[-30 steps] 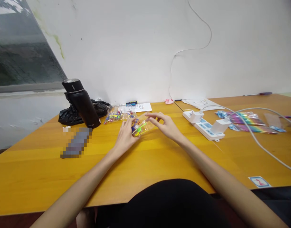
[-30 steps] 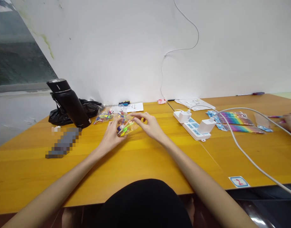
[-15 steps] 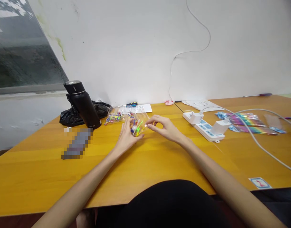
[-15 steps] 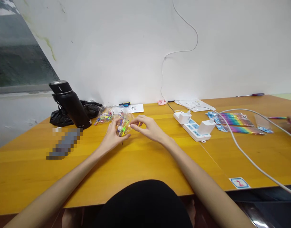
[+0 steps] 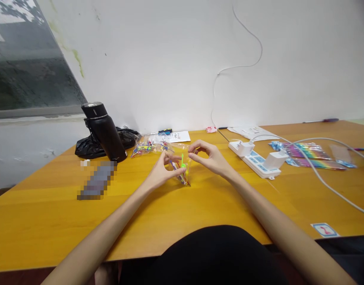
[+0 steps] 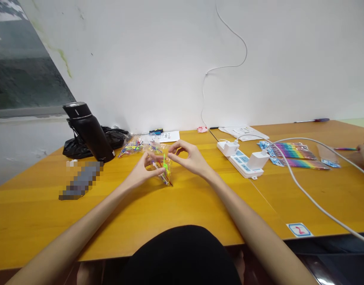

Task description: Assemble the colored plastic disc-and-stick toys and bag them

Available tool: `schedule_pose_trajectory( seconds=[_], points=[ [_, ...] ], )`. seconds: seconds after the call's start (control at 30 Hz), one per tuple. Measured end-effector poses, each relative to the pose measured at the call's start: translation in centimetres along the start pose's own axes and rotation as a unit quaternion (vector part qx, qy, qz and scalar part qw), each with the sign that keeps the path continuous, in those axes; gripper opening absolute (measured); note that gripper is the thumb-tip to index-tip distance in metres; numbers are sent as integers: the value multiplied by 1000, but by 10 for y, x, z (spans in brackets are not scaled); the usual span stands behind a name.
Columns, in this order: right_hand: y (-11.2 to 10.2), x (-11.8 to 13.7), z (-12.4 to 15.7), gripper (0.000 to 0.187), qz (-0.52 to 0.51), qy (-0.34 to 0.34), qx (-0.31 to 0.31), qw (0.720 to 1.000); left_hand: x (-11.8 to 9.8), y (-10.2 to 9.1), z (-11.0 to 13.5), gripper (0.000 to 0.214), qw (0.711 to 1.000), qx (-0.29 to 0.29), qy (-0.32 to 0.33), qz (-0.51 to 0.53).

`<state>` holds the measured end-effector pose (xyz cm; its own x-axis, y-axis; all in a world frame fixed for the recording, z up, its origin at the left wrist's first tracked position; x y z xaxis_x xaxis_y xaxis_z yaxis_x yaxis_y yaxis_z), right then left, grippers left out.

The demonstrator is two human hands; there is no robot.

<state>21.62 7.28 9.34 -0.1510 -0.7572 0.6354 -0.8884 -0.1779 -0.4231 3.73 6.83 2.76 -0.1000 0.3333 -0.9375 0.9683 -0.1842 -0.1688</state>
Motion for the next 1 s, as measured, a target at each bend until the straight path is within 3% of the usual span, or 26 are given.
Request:
schedule_pose_trajectory(
  seconds=[0.17, 0.33, 0.67, 0.83, 1.0],
  points=[
    [-4, -8, 0, 19, -25, 29, -36, 999, -10, 6, 0, 48, 999, 30, 0, 34],
    [-3, -8, 1, 28, -47, 40, -36, 997, -23, 2, 1, 24, 999, 4, 49, 20],
    [-3, -9, 1, 27, -9, 43, -41, 998, -18, -4, -1, 30, 998, -34, 14, 59],
    [1, -6, 2, 27, -41, 62, -21, 997, -24, -9, 0, 24, 997, -61, 33, 44],
    [8, -9, 3, 33, -20, 65, 34, 997, -19, -15, -1, 27, 994, -79, 11, 79]
  ],
)
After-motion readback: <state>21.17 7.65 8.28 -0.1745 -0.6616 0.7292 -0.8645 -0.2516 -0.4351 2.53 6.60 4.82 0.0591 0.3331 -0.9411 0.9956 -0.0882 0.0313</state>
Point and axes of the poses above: each hand's wrist, its own z-axis away from the middle knuckle, its own y-axis out of the palm, x = y × z, the point moved 7 cm from there along -z, towards the middle knuckle, and after that the axes turned 3 degrees about -y, right-handed, at the moved point
